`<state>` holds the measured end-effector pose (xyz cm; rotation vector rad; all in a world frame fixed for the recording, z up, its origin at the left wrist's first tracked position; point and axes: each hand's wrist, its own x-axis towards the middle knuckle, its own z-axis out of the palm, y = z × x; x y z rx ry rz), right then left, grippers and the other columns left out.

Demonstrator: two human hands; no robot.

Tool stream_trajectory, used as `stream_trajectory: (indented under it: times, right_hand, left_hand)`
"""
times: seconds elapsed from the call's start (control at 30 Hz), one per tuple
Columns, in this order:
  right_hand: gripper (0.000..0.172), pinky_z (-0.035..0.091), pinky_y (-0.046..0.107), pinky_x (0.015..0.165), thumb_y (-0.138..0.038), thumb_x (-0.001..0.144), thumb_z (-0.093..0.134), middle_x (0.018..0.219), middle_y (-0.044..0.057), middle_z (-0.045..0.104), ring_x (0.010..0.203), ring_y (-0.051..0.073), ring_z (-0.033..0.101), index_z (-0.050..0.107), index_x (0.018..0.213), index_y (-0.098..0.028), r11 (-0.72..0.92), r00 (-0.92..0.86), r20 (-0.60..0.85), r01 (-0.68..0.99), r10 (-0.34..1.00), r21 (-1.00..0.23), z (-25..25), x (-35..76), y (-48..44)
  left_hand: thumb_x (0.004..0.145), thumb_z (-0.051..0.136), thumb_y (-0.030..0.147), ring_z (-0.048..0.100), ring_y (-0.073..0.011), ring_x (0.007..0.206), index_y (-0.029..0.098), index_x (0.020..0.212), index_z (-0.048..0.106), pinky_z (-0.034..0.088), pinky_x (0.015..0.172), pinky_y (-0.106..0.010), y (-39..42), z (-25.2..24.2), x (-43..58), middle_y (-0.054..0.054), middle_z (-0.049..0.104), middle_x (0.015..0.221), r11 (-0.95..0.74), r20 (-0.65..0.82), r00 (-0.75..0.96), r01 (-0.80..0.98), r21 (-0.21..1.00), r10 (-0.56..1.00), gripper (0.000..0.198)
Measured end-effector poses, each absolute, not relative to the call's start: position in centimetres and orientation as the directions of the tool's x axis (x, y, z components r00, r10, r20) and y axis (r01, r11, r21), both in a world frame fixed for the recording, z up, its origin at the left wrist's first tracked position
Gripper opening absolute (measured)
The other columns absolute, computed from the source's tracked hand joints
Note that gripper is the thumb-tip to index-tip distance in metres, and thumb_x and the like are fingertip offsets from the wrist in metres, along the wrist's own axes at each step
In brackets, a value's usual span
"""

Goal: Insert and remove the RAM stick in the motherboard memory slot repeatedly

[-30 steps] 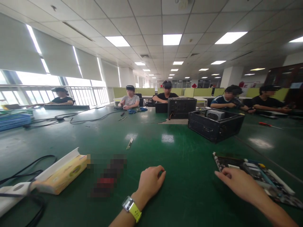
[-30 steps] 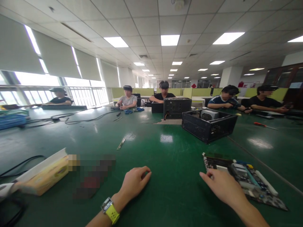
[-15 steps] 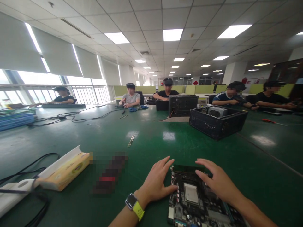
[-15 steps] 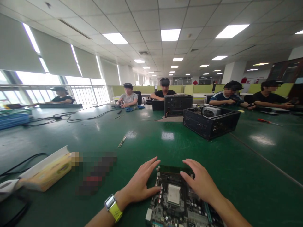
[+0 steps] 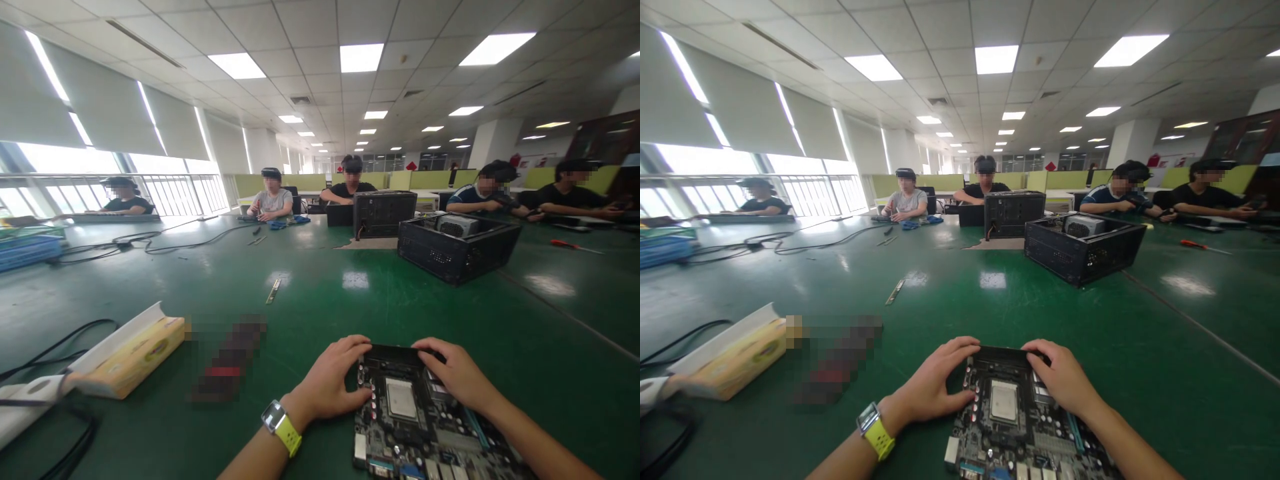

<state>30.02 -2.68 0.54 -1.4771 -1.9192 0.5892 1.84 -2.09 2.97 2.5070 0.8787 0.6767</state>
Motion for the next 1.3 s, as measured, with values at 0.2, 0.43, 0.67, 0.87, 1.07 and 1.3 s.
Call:
stream_trajectory:
  times: [0.2,0.43,0.67,0.87,1.07,1.3]
  right_hand:
    - [0.029,0.045,0.032,0.082,-0.04,0.085,0.045,0.095,0.004,0.071,0.09,0.022,0.062,0.067,0.093,-0.022,0.267,-0.155,0.223,0.679,0.963,-0.684,0.4,29.9,-2.8]
    - [0.026,0.044,0.031,0.082,-0.038,0.087,0.046,0.095,0.003,0.069,0.09,0.021,0.061,0.064,0.093,-0.022,0.287,-0.192,0.214,0.659,0.958,-0.695,0.7,29.9,-2.8]
    - [0.021,0.043,0.029,0.081,-0.03,0.087,0.044,0.092,0.001,0.068,0.088,0.019,0.061,0.062,0.091,-0.021,0.314,-0.226,0.219,0.624,0.949,-0.716,1.2,29.7,-3.0]
    - [0.021,0.042,0.029,0.081,-0.031,0.087,0.043,0.091,0.001,0.068,0.088,0.019,0.061,0.062,0.092,-0.022,0.314,-0.226,0.219,0.621,0.949,-0.718,1.3,29.7,-3.0]
    - [0.022,0.042,0.03,0.082,-0.03,0.087,0.044,0.093,0.001,0.068,0.089,0.019,0.061,0.063,0.095,-0.022,0.315,-0.227,0.219,0.627,0.949,-0.712,1.2,29.7,-2.9]
    - [0.024,0.043,0.033,0.086,-0.03,0.086,0.044,0.098,0.003,0.069,0.094,0.021,0.061,0.064,0.096,-0.022,0.311,-0.22,0.22,0.647,0.95,-0.697,1.4,29.5,-3.0]
  left_hand:
    - [0.072,0.068,0.032,0.042,-0.0274,0.126,0.02,0.131,0.046,0.033,0.108,-0.041,-2.0,2.7,1.8,-0.011,0.043,0.139,-0.709,0.309,0.675,0.455,0.539,0.669,0.064]
    - [0.069,0.071,0.034,0.049,-0.0264,0.116,0.02,0.126,0.051,0.038,0.103,-0.04,-1.9,3.1,1.8,-0.01,0.049,0.128,-0.707,0.305,0.679,0.451,0.545,0.668,0.062]
    - [0.068,0.073,0.035,0.05,-0.0254,0.109,0.021,0.12,0.055,0.041,0.099,-0.039,-2.0,3.1,1.6,-0.009,0.052,0.122,-0.723,0.297,0.694,0.465,0.511,0.656,0.057]
    - [0.069,0.073,0.033,0.049,-0.0248,0.109,0.022,0.119,0.056,0.041,0.098,-0.039,-1.9,2.9,1.5,-0.008,0.054,0.12,-0.717,0.299,0.696,0.439,0.541,0.652,0.054]
    - [0.068,0.074,0.034,0.05,-0.0247,0.109,0.022,0.12,0.056,0.041,0.098,-0.039,-1.8,2.8,1.5,-0.008,0.053,0.121,-0.712,0.305,0.682,0.455,0.535,0.665,0.057]
    - [0.068,0.073,0.036,0.051,-0.025,0.108,0.022,0.116,0.058,0.042,0.097,-0.039,-2.0,3.1,1.6,-0.008,0.054,0.119,-0.696,0.302,0.668,0.46,0.551,0.681,0.052]
